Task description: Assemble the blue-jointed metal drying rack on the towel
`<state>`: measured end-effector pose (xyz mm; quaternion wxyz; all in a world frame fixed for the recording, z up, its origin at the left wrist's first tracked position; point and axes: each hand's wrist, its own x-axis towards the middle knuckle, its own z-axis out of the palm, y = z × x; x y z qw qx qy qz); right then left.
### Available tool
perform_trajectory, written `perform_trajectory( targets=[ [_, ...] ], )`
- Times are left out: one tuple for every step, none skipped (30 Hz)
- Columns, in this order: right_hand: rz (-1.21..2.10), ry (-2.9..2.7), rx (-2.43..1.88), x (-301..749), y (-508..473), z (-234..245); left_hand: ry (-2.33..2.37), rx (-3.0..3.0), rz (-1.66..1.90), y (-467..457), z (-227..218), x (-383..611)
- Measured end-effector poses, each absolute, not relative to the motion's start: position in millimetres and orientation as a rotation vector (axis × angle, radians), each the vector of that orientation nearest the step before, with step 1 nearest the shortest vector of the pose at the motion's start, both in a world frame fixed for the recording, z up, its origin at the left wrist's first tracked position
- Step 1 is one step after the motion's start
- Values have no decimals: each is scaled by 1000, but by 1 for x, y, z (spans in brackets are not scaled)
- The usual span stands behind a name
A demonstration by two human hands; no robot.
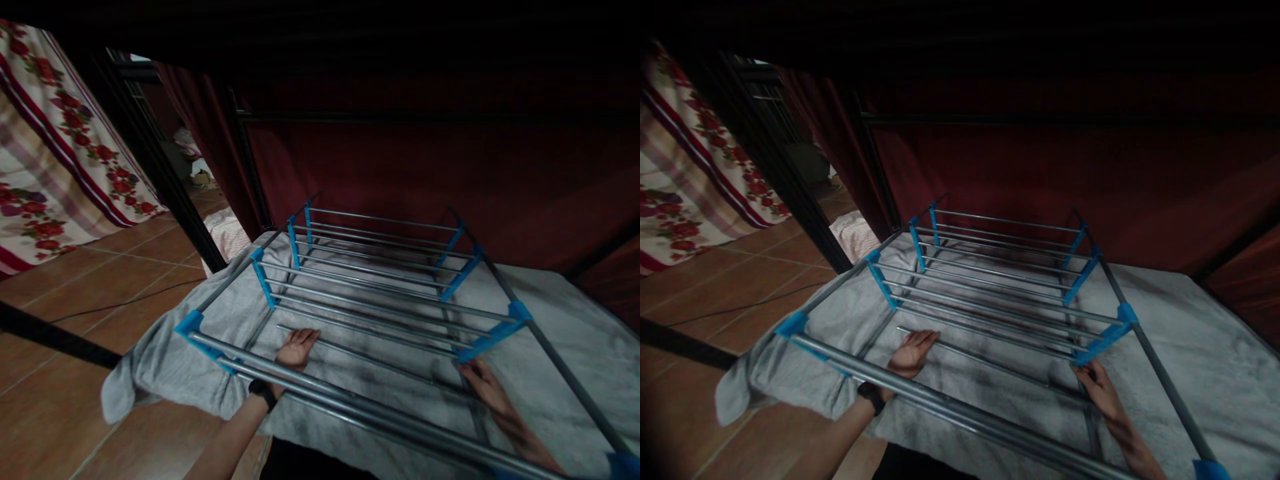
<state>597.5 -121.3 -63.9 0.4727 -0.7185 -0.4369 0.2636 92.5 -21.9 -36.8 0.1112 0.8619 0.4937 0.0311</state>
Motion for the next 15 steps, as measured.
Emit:
perform_trajectory(
  targets=[
    [674, -1063, -1728, 597, -121, -64, 1435, 2558, 75, -22, -31, 100],
    [676, -1055, -1717, 597, -121, -66, 1430, 2585, 58, -22, -26, 107],
    [678, -1057, -1704, 598, -121, -68, 1428, 2613, 34, -22, -21, 112],
    [681, -1068, -1691, 598, -121, -70, 1426, 2642, 4, -22, -16, 115],
    [682, -1084, -1679, 599, -120, -73, 1416, 2670, -39, -21, -12, 115],
    [679, -1107, -1672, 601, -120, -76, 1407, 2693, -90, -21, -8, 113],
    [668, -1130, -1669, 603, -120, -79, 1411, 2704, -141, -20, -5, 109],
    [653, -1153, -1668, 605, -120, -83, 1429, 2701, -184, -19, -2, 104],
    [634, -1174, -1669, 607, -120, -87, 1461, 2683, -218, -19, 0, 97],
    [615, -1192, -1671, 609, -119, -90, 1508, 2651, -239, -18, 2, 90],
    [597, -1204, -1670, 611, -119, -94, 1557, 2612, -246, -18, 3, 82],
    [582, -1213, -1665, 612, -118, -97, 1601, 2574, -242, -18, 4, 75],
    [572, -1219, -1660, 612, -117, -99, 1637, 2539, -234, -18, 4, 69],
    [566, -1221, -1653, 612, -117, -101, 1665, 2511, -225, -18, 4, 63],
    [561, -1218, -1649, 611, -116, -103, 1686, 2494, -217, -17, 3, 59]
  ],
)
